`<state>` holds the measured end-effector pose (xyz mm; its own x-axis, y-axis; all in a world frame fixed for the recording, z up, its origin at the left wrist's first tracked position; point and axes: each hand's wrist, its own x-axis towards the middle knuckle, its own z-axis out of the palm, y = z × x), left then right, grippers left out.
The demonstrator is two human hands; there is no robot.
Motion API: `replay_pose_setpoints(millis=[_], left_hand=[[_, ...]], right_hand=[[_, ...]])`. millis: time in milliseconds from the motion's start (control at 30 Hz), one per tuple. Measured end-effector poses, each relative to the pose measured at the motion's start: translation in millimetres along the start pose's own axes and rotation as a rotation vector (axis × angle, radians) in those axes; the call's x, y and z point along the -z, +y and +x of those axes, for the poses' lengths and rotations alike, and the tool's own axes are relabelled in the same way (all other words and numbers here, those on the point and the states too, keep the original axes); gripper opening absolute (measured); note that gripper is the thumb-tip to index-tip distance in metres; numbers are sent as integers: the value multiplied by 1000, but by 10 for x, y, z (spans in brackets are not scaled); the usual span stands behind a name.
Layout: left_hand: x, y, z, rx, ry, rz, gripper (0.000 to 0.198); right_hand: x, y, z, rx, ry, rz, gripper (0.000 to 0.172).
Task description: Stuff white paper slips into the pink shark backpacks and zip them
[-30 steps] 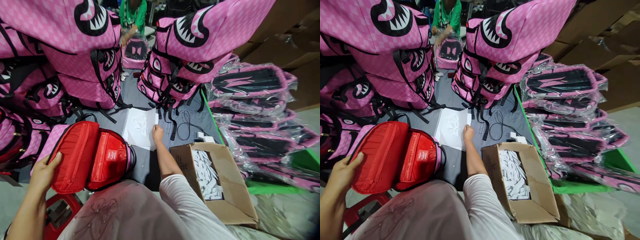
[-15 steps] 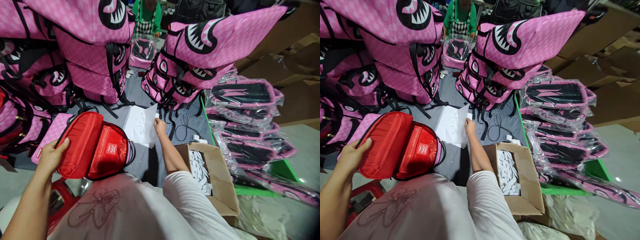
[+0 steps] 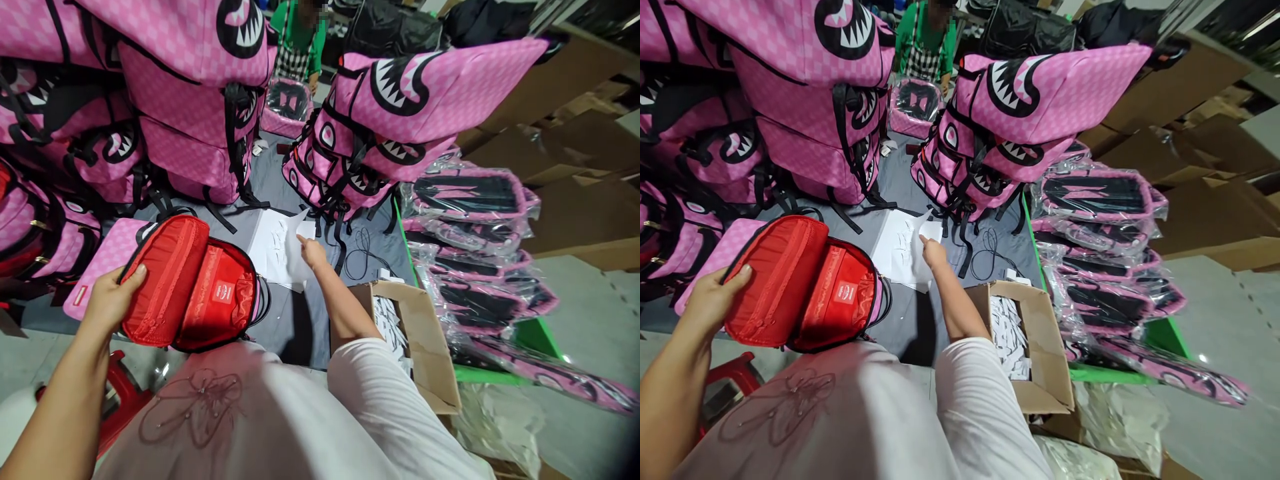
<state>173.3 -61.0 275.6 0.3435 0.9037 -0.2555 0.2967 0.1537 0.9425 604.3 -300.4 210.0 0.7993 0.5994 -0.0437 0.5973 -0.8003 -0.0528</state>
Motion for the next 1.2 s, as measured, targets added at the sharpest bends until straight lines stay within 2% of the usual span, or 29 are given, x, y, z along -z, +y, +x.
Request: replay_pose_setpoints(millis=[133,200,300,367,467,567,733,867,1000,1133,1200], left_hand=[[14,-24,27,16,-16,-27,57],[5,-7,19,24,-15,-44,53],[-24,23,-3,13,6,-93,45],[-50,23,-5,-8,1,-143,41],[-94,-28,34,-29,-21,-205,42],[-135,-130,121,-54,-27,-218,49],[-124,-295,254,-117,-89,-210,52],[-32,-351,301,-132,-138,-251,51],[49,-339,344,-129,-185,-293,48],[105,-311,418,-118,-234,-286,44],[132,-314,470,-114,-255,-297,43]], right_hand=[[11,-89,0,-28,-24,19,59],[81,-114,4,-89,61,97,54],[261,-121,-28,-179,257,236,49],[401,-143,-91,-185,346,254,49],[568,-311,-270,-83,380,258,51],[585,-737,-572,91,304,314,54],[235,-1774,-1217,303,-54,258,54],[-125,-2380,-1546,332,-214,167,42],[-425,-2616,-1628,355,-339,135,33],[-663,-2575,-1644,430,-395,145,36],[-737,-2505,-1668,401,-428,109,40]])
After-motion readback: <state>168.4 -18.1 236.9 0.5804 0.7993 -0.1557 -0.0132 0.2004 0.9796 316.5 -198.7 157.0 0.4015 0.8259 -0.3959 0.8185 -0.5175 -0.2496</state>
